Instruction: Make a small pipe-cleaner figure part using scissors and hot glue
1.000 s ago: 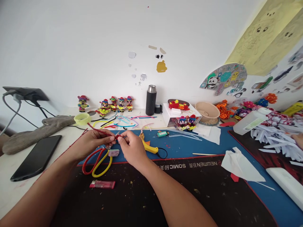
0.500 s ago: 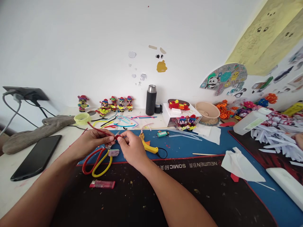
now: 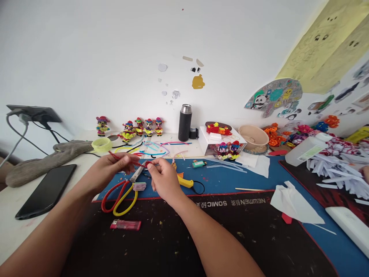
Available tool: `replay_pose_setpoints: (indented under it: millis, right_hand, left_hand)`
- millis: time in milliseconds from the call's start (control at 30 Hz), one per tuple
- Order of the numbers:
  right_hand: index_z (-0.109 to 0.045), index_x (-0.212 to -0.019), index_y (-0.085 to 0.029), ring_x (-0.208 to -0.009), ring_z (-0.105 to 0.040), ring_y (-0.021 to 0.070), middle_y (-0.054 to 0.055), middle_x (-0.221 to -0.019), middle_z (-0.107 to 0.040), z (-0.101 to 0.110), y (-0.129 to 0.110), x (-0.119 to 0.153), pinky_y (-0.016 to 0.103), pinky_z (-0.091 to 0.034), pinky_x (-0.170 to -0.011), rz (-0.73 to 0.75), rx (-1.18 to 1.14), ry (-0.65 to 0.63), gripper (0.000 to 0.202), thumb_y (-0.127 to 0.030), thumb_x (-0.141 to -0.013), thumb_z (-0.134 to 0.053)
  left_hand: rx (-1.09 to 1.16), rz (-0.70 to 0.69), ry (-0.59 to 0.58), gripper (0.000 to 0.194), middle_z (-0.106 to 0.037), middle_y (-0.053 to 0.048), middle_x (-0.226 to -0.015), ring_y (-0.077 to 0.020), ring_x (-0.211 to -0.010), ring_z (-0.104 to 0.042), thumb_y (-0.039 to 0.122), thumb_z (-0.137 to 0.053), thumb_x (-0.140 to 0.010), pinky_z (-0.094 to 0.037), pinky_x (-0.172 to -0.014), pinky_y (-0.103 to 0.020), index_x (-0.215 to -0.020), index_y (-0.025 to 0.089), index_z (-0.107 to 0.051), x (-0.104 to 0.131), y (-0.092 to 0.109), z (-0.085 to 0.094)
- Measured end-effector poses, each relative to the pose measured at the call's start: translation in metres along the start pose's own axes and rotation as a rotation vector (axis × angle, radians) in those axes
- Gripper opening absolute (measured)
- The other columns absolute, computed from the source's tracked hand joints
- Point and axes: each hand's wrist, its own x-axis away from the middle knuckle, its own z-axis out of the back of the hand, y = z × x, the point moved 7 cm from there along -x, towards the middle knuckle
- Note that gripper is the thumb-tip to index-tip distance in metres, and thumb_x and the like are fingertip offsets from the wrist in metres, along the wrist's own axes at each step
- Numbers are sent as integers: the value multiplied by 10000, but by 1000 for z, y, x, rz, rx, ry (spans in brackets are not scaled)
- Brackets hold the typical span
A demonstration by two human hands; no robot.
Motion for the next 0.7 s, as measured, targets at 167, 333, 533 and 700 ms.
replay_pose_setpoints:
  millis: [167,333,533,700]
  right_hand:
    - [-553,-891,-229,-330,-412,89,-135,-451,-403,22,-8,-6,199,-237,-345,-26,-251,191,363,-537,-833,-735]
    - [-544,-852,-223,-339,-407,76,-133,-456,-402,35,-12,-9,191,-214,-353,-14,-362,285,428,-540,-767,-819]
    - [-549,-845,-226,-343,-394,75,-131,-456,-399,43,-14,-10,193,-214,-353,-5,-393,311,439,-536,-745,-843]
    - [-561,-837,-223,-352,-398,75,-129,-457,-394,50,-17,-10,196,-225,-369,-3,-380,348,412,-512,-748,-840]
  left_hand:
    - [458,-127,463,446,-737,-67,-846,-140,-663,-650,585,-781,-857,-496,-546,-207,-981,157,-803,-4,-7,50]
    - [693,-61,669,308,-684,-43,-783,-112,-613,-613,425,-660,-999,-500,-519,-188,-892,170,-794,-4,-24,78]
    - [750,-33,737,336,-662,-36,-762,-109,-594,-594,382,-592,-1045,-487,-489,-183,-852,193,-791,-1,-27,84]
    - [775,-18,727,362,-653,-35,-764,-102,-592,-591,359,-558,-1061,-486,-493,-181,-857,177,-795,-1,-26,81]
